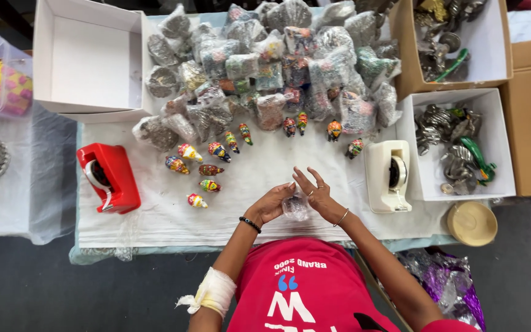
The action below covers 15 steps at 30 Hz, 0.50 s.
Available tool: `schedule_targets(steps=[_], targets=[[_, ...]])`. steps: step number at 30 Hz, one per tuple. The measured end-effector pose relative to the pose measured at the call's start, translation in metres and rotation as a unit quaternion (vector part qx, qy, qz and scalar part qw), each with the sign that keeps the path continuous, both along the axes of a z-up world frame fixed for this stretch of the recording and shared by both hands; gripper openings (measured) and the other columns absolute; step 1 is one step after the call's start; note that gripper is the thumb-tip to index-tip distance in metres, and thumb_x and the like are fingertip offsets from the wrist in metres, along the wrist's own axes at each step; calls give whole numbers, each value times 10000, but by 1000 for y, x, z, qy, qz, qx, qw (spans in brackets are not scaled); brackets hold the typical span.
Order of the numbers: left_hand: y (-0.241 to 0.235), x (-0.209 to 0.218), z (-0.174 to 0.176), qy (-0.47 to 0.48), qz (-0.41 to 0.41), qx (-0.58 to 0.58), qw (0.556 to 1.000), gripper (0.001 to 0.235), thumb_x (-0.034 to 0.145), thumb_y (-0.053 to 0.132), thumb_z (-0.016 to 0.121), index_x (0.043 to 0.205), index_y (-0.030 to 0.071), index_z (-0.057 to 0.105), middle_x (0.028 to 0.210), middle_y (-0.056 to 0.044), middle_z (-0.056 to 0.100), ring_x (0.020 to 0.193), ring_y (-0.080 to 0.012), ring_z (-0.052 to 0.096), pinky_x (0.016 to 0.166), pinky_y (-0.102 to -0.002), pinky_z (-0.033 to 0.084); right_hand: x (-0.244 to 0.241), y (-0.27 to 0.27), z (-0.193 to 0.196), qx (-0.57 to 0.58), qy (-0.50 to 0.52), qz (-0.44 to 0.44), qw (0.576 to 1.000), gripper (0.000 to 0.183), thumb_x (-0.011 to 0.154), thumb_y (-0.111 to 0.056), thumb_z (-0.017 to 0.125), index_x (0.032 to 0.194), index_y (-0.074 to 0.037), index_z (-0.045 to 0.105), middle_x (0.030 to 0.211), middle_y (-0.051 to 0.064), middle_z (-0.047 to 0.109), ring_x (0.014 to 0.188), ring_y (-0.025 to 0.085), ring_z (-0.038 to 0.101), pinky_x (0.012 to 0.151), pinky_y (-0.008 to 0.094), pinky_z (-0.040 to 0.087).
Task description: The person wraps small, colorful elephant figurines in bubble wrap. They pick up a figurine, place it on a sheet of bubble wrap, fold the wrap around it, and then place the wrapped item on a pile of other wrapped items on the table.
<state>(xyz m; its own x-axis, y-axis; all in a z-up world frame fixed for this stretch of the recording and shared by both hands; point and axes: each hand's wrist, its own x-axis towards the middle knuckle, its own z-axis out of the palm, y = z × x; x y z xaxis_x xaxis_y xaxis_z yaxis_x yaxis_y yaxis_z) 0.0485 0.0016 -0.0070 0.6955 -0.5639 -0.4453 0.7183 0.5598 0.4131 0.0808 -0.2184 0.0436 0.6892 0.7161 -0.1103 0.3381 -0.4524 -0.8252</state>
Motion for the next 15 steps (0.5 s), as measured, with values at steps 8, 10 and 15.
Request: schedule_targets(steps=[8,10,15], targets=[[-1,12,57,-26,9,-26,999,569,1014,317,607,1478,13,481,1161,-166,720,1063,-225,732,939,-377,610,-43,-97,7,175,75,-530,826,452,971,-147,626,1422,-158,656,956,94,719,756,85,638,628,286,576],[1,15,59,-20,13,-2,1000,579,1002,308,622,1480,12,482,1157,-188,722,1069,-238,726,952,-378,600,-41,-137,26,78,78,-589,801,388,981,-227,641,1357,-145,686,772,73,650,629,87,587,552,278,504],[4,15,60,-8,18,55,998,600,972,300,643,1480,24,482,1158,-187,717,1092,-247,709,977,-393,588,-33,-209,32,-36,208,-610,764,355,1007,-402,628,1194,-131,760,555,22,541,461,90,469,454,264,385]])
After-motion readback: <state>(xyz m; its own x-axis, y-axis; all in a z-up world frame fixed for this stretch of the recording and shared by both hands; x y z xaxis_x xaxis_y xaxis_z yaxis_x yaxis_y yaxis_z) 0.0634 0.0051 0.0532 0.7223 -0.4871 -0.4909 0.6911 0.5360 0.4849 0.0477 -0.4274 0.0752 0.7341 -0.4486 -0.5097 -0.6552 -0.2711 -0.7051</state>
